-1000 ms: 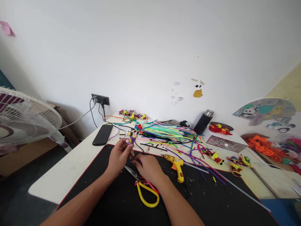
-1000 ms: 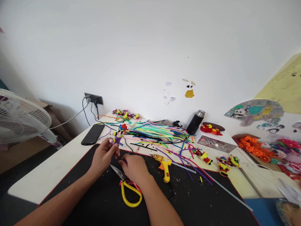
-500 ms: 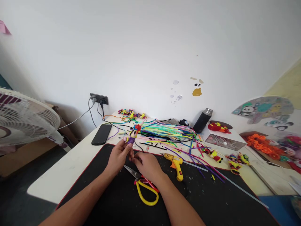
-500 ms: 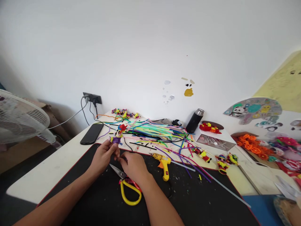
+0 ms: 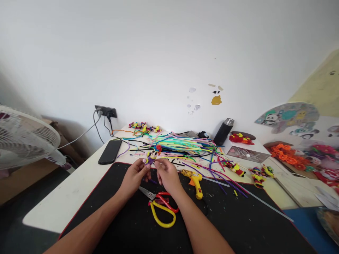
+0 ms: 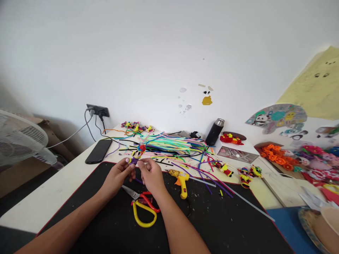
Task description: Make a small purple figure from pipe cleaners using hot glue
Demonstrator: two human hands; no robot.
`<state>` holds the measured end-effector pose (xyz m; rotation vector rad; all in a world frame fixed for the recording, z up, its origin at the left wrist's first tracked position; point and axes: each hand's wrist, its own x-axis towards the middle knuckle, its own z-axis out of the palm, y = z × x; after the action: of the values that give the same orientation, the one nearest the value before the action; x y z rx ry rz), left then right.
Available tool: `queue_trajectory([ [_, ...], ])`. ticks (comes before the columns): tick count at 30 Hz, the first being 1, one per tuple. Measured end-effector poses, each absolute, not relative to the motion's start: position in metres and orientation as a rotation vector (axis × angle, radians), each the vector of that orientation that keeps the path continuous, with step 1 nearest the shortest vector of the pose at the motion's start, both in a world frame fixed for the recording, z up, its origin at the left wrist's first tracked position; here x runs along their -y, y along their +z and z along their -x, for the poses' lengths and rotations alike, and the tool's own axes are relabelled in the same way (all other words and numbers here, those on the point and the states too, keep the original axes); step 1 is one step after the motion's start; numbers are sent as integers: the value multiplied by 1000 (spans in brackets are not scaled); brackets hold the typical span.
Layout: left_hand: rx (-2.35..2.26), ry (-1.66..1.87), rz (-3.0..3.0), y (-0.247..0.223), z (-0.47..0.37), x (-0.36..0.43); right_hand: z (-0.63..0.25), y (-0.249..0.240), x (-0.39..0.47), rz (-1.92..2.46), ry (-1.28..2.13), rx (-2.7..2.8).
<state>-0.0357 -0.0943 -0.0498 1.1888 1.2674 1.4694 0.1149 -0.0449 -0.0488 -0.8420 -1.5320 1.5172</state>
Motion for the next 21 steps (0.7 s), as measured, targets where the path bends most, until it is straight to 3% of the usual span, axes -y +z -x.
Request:
queue_trajectory([
  [21, -1184, 1410, -1123, -59, 31, 94, -113, -45, 47, 812, 1593, 1453],
])
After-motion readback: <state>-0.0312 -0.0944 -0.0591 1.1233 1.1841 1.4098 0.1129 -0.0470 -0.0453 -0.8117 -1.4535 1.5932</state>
